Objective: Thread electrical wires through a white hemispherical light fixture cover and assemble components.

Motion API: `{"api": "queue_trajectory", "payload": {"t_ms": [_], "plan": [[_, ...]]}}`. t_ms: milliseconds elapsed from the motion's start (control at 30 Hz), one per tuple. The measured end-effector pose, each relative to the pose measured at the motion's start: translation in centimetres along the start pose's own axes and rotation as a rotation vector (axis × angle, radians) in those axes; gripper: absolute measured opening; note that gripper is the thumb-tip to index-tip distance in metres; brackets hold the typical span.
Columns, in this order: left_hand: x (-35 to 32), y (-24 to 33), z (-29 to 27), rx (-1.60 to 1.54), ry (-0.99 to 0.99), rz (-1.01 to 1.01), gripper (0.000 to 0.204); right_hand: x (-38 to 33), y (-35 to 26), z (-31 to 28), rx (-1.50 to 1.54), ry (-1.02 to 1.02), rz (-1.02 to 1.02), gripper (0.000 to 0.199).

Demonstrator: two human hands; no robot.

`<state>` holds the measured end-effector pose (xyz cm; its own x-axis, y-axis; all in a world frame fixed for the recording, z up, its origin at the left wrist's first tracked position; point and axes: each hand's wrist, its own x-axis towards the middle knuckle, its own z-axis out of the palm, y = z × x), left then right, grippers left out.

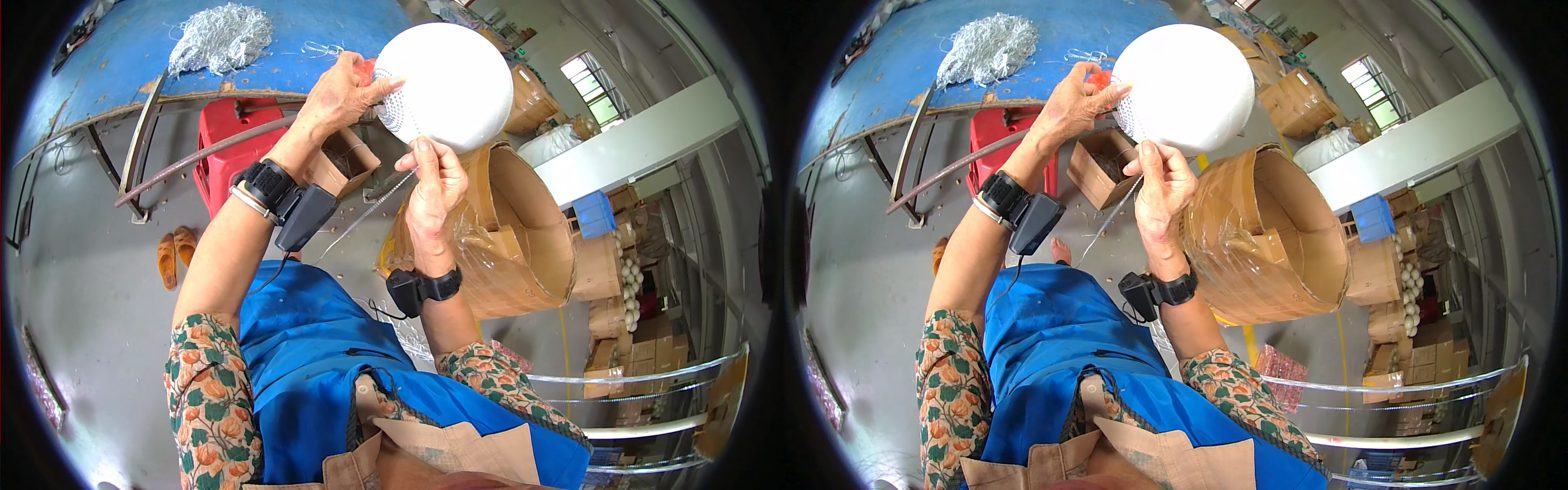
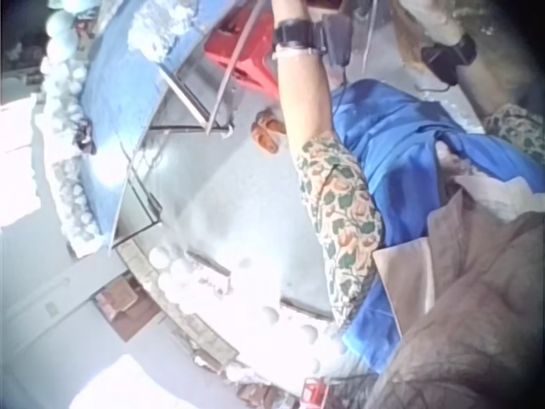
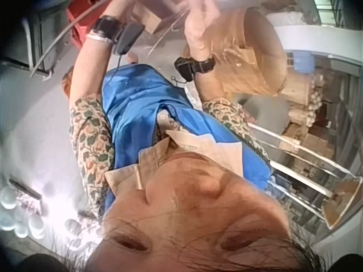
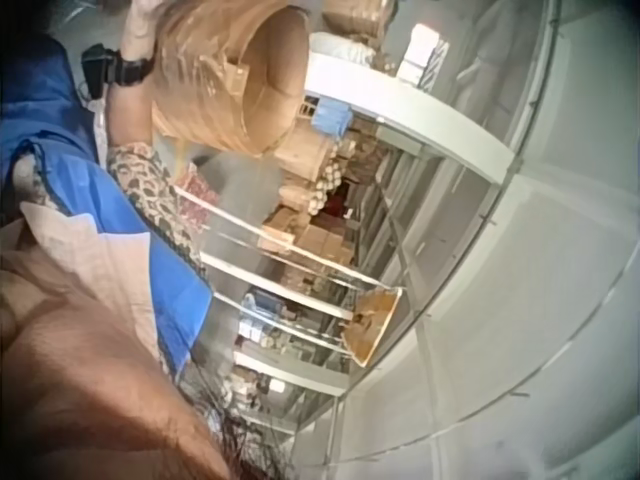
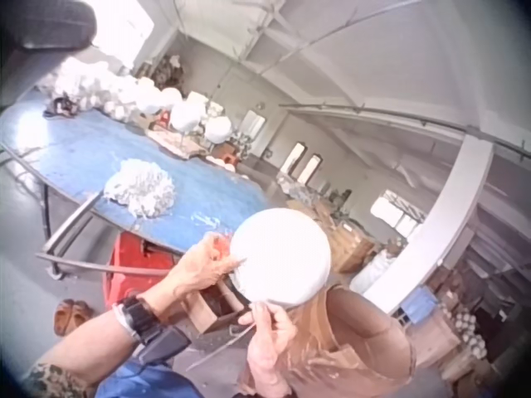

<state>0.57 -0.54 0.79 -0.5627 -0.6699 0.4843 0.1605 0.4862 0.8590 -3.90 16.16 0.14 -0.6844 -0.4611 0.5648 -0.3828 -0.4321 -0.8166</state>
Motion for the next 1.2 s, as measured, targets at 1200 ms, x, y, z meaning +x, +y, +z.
{"api": "queue_trajectory", "payload": {"t_ms": [1200], "plan": [[0.0,0.0,-0.5,-0.092,-0.033,0.028,0.066,-0.4,-2.1,0.8,-0.193,0.079,-0.208,0.012]]}}
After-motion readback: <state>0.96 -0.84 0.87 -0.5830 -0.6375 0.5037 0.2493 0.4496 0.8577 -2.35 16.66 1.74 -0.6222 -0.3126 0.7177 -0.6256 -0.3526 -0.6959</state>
